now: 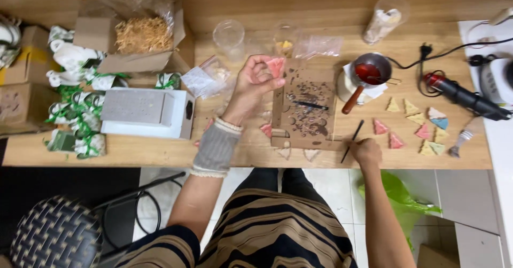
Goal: Assemble and trim small decorative wax candle components using wicks and a utility knife.
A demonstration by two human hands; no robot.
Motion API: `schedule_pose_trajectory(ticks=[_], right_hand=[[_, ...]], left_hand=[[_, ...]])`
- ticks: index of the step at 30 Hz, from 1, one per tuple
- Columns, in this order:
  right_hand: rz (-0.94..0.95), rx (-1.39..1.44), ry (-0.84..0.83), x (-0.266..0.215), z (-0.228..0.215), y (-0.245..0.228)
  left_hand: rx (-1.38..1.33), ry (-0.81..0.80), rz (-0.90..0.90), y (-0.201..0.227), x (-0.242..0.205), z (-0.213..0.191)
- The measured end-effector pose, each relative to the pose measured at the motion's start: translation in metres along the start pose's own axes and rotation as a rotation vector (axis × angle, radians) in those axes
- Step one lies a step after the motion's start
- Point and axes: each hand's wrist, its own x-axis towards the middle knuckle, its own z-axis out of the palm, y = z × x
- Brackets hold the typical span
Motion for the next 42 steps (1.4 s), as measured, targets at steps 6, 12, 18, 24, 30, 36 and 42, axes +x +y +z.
schedule_pose_trajectory(ticks=[6,12,18,24,30,36,42], right_hand=[[0.09,-0.079,-0.169,0.034,0.011,0.004],[0.108,-0.112,-0.226,0.034,0.004,0.005],[0.11,-0.011,-0.107,0.004,-0.01,0.0],[0.017,0.036,-0.03,0.008,0.006,0.02],[0.012,0.036,0.012,0.014,0.012,0.019],[0.087,0.072,0.074,0.002,0.014,0.006],[-0.065,0.142,0.29,0.0,0.021,0.017]], left_hand=[[0.319,0.239,-0.073,0.006,-0.072,-0.08],[0.247,0.246,-0.22,-0.024,-0.158,-0.102],[1.213,0.008,-0.187,-0.112,-0.19,-0.078],[1.441,0.009,-0.11,-0.112,-0.171,-0.071],[1.412,0.446,-0.098,-0.117,-0.182,-0.128],[1.562,0.563,-0.011,-0.088,-0.179,-0.177],[1.432,0.505,-0.29,-0.089,-0.167,-0.19]])
